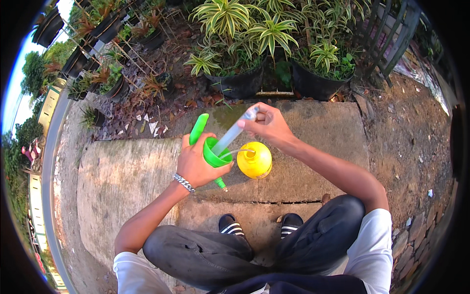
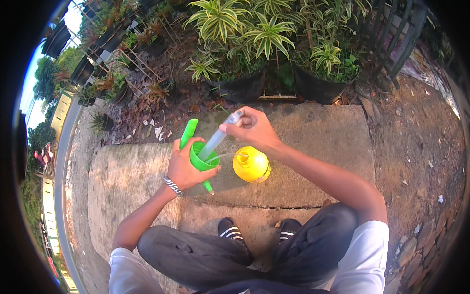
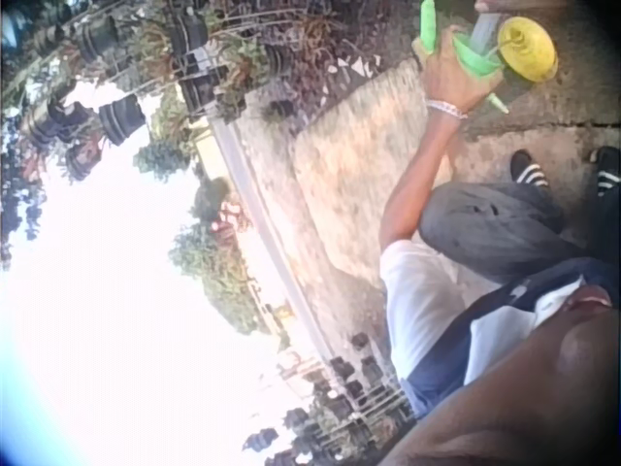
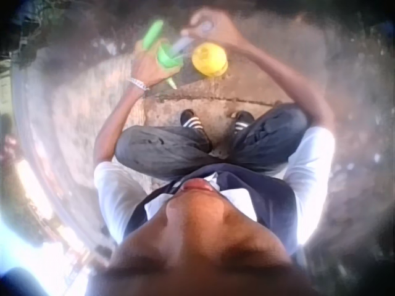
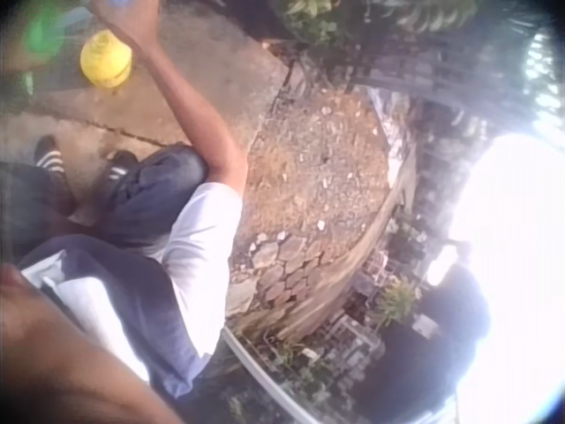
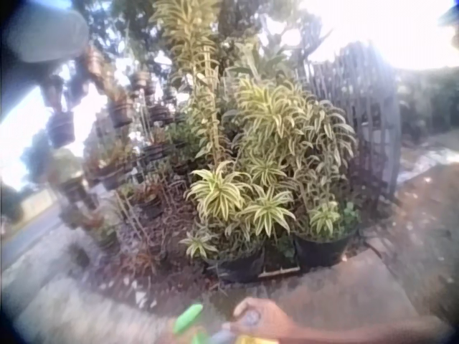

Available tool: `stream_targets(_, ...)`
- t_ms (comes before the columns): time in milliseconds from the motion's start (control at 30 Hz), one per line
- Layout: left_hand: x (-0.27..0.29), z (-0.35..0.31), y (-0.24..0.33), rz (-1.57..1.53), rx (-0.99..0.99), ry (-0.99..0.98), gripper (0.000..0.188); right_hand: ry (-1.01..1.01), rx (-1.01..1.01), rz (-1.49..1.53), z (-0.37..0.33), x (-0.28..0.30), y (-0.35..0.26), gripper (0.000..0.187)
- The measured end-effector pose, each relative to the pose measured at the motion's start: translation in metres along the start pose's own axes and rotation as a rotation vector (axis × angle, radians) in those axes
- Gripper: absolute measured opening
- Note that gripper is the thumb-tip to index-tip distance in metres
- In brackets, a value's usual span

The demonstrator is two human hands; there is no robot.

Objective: The person disassembles a green garden sprayer, removes the pump rod and tube, then reassembles the pump mechanism and attaches it to a yellow container. The person repeatedly inserts and removes the pump rod while seated on the ground.

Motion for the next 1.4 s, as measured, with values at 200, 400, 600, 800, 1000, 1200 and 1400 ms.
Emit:
stream_targets(200,-0.002,0.004,0.021,-0.071,0.016,0.118,0.072,0.119,0.032,0.711,-0.009,-0.047,-0.035,0.016)
stream_targets(400,-0.009,0.009,0.04,-0.12,-0.119,-0.012,0.065,0.166,0.08,0.658,-0.001,-0.05,-0.034,0.048)
stream_targets(600,-0.019,0.016,0.027,-0.392,-0.188,-0.119,0.05,0.007,0.118,0.632,-0.003,-0.052,-0.041,0.041)
stream_targets(800,-0.018,0.019,0.022,-0.736,-0.168,-0.376,0.052,-0.09,0.067,0.698,-0.003,-0.049,-0.046,0.04)
stream_targets(1000,-0.036,0.024,0.017,-0.906,-0.219,-0.393,0.046,-0.216,0.016,0.747,0.007,-0.035,-0.035,0.04)
stream_targets(1200,-0.041,0.029,0.022,-0.267,-0.202,-0.203,0.07,0.076,0.023,0.372,0.025,-0.036,-0.035,0.045)
stream_targets(1400,-0.012,0.037,0.026,-0.172,-0.309,0.314,0.089,0.321,0.012,0.846,0.025,-0.012,-0.05,0.047)
Point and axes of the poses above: each hand's wrist, its own z-axis towards the middle knuckle, its own x-axis out of the back of the hand, y = z × x, the point moved 1 cm from there along z, towards the middle knuckle, and after that the axes turned 14 degrees about z, right-handed, at the moved point
